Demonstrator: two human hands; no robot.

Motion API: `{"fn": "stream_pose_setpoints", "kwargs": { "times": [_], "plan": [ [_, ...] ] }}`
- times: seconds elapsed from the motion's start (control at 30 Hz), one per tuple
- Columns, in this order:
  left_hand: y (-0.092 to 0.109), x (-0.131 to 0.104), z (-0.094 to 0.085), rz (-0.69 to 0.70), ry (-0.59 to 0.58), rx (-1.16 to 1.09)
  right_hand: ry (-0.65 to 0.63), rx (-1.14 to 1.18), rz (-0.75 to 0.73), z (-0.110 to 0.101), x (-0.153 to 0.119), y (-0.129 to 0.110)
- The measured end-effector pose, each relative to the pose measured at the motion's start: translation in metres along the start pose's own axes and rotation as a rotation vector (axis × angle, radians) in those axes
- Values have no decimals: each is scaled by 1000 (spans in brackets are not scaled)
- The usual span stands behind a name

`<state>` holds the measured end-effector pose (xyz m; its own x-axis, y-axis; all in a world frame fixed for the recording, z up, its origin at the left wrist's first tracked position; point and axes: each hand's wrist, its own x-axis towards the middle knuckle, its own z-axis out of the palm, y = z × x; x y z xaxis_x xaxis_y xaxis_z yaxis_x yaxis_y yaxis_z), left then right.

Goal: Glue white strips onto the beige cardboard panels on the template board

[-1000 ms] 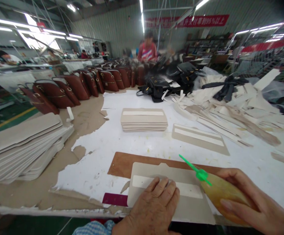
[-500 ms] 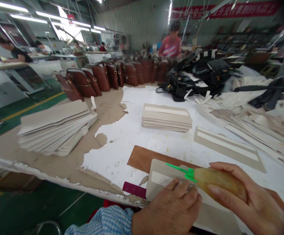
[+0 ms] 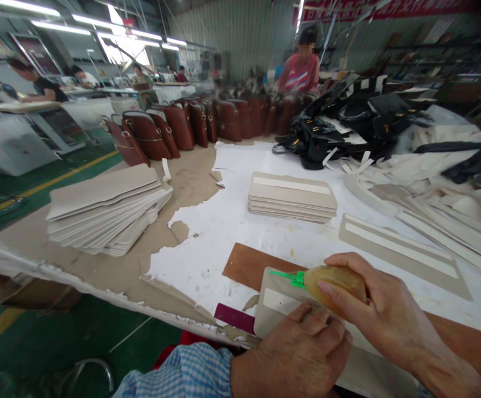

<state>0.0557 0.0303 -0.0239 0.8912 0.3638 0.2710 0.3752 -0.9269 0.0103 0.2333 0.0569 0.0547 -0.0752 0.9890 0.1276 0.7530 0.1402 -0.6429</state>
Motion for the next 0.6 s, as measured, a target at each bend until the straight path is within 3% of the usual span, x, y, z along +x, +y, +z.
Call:
{"fn": "stream_pose_setpoints", "kwargs": {
  "times": [0.13, 0.6],
  "plan": [
    [0, 0, 1, -3, -2, 0, -64, -36, -54, 2, 6, 8],
    [1, 1, 5, -5, -20, -51, -85, -80, -89, 4, 18, 6]
  ]
}}
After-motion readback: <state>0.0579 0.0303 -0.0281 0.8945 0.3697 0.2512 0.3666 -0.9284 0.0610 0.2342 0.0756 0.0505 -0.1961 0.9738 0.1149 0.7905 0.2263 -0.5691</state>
